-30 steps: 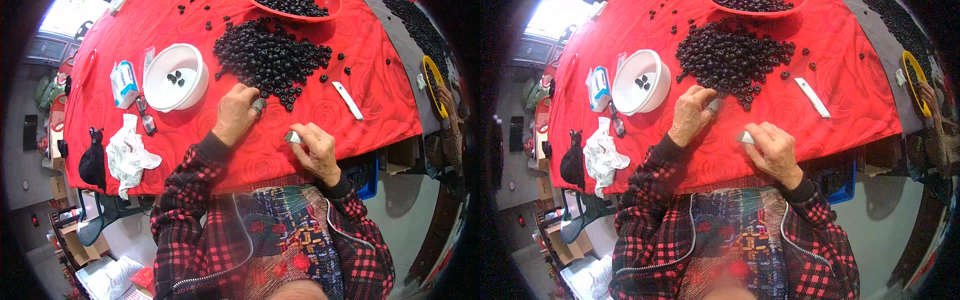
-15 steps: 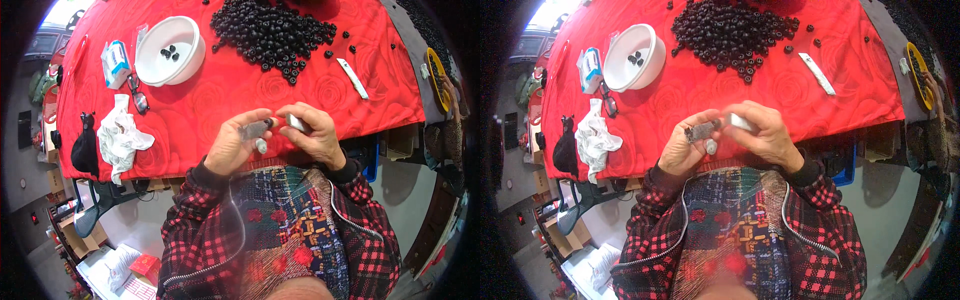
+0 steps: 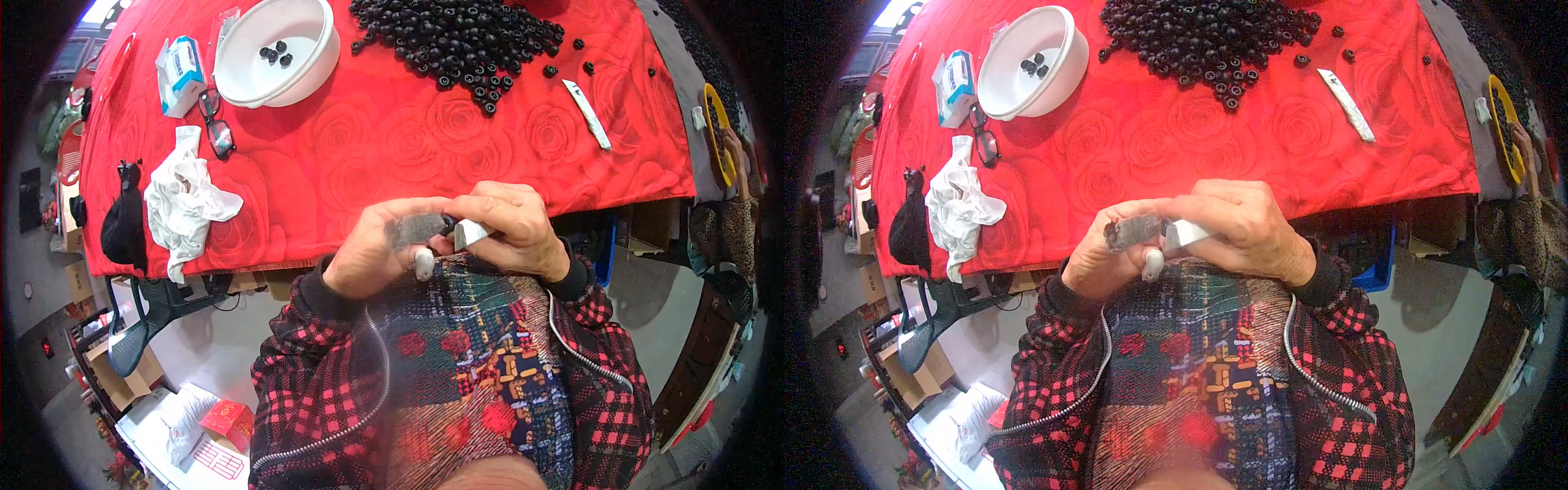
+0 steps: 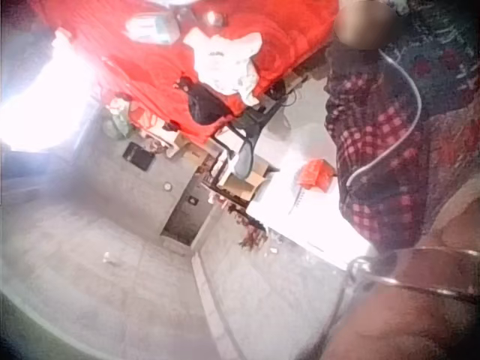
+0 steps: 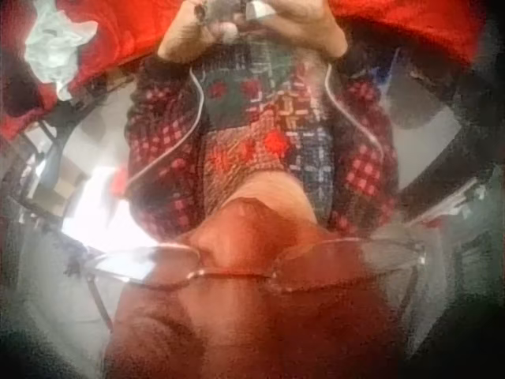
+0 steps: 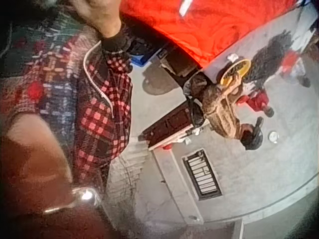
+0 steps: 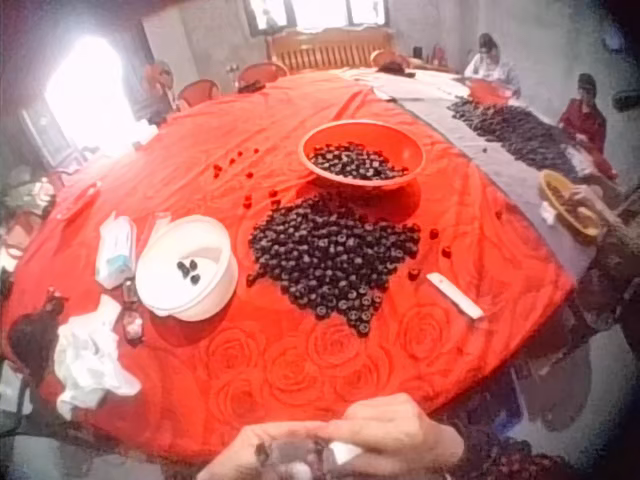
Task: The person uses a small white tool to remove pits from black olives one by one. They hold each olive in their left hand, insert the tool, and drop the pitted olive into a white bowl. The process is repeated continuously with olives from a large pile on the table.
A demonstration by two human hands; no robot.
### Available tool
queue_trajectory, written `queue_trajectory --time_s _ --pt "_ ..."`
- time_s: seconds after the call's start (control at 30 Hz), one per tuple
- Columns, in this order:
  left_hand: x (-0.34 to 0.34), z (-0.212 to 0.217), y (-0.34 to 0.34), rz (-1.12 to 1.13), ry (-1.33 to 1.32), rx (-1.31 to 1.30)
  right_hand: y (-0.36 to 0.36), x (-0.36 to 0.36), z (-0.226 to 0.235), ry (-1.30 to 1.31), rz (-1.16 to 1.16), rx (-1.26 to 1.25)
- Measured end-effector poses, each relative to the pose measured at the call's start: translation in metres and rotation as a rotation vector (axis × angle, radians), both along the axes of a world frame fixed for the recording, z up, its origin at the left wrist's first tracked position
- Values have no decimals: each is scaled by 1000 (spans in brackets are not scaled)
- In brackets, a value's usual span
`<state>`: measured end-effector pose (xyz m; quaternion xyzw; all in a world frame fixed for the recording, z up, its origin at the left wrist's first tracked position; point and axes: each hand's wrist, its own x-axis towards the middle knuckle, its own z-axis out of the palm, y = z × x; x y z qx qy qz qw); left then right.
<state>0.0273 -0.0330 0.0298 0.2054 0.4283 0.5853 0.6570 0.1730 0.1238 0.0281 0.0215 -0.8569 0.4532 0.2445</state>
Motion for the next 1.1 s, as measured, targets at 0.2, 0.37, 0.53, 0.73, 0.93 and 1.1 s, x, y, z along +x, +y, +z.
queue_trajectory --time_s 0.2,0.37,0.53,0.73,0.93,1.1 --pt "-3 7 -1 -40 -211 -143 -2 -1 -2 134 -14 64" --pt "5 6 0 16 -173 -74 -5 -2 -5 240 -44 88" --pt "16 10 -1 143 -161 35 -7 8 5 227 -63 278" --pt "12 3 -5 163 5 89 -8 16 21 10 -46 -108" --pt "14 6 -5 177 95 37 -9 12 15 -122 -148 -98" --pt "12 12 -2 143 93 -28 -11 10 9 -118 -176 -77"
